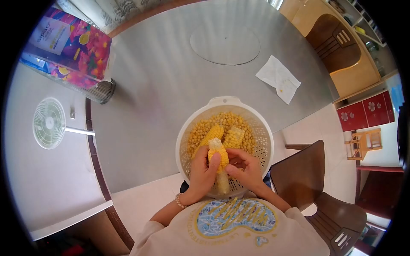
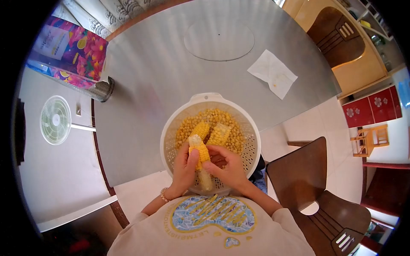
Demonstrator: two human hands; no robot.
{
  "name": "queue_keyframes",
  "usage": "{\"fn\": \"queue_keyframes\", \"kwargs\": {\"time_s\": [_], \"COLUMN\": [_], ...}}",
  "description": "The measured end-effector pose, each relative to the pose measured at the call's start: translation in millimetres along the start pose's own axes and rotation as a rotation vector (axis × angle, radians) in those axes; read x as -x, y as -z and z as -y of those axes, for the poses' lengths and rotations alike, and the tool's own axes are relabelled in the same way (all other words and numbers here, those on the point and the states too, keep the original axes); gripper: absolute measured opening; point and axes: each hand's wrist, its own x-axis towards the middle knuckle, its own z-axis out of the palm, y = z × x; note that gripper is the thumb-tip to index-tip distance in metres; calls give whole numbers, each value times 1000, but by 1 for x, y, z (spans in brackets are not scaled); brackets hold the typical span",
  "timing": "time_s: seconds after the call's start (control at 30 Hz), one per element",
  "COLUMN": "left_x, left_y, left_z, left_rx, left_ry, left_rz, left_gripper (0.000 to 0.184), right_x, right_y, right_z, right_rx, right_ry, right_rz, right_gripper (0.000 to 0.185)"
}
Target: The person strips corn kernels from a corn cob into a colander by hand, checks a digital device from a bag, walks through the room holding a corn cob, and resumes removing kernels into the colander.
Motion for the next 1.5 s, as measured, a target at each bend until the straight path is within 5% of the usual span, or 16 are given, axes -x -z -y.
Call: {"fn": "queue_keyframes", "kwargs": {"time_s": [0.27,0.97,1.2,1.37,1.5], "left_x": [-2,-3,-4,-7,-13], "left_y": [-4,-4,2,7,8], "left_z": [-8,-11,-10,-10,-10], "left_rx": [62,113,262,44,13], "left_ry": [28,62,79,152,137], "left_rz": [-27,-89,-159,-39,-43], "left_gripper": [25,32,30,37,36], "right_x": [-6,-11,-4,-9,-19], "right_y": [-2,-6,-4,-14,-9], "right_z": [1,7,7,19,14], "right_rx": [178,487,421,355,417], "right_ry": [-82,415,420,199,255], "right_rz": [-42,-265,-233,-238,-185], "right_gripper": [33,13,17,15,15]}}
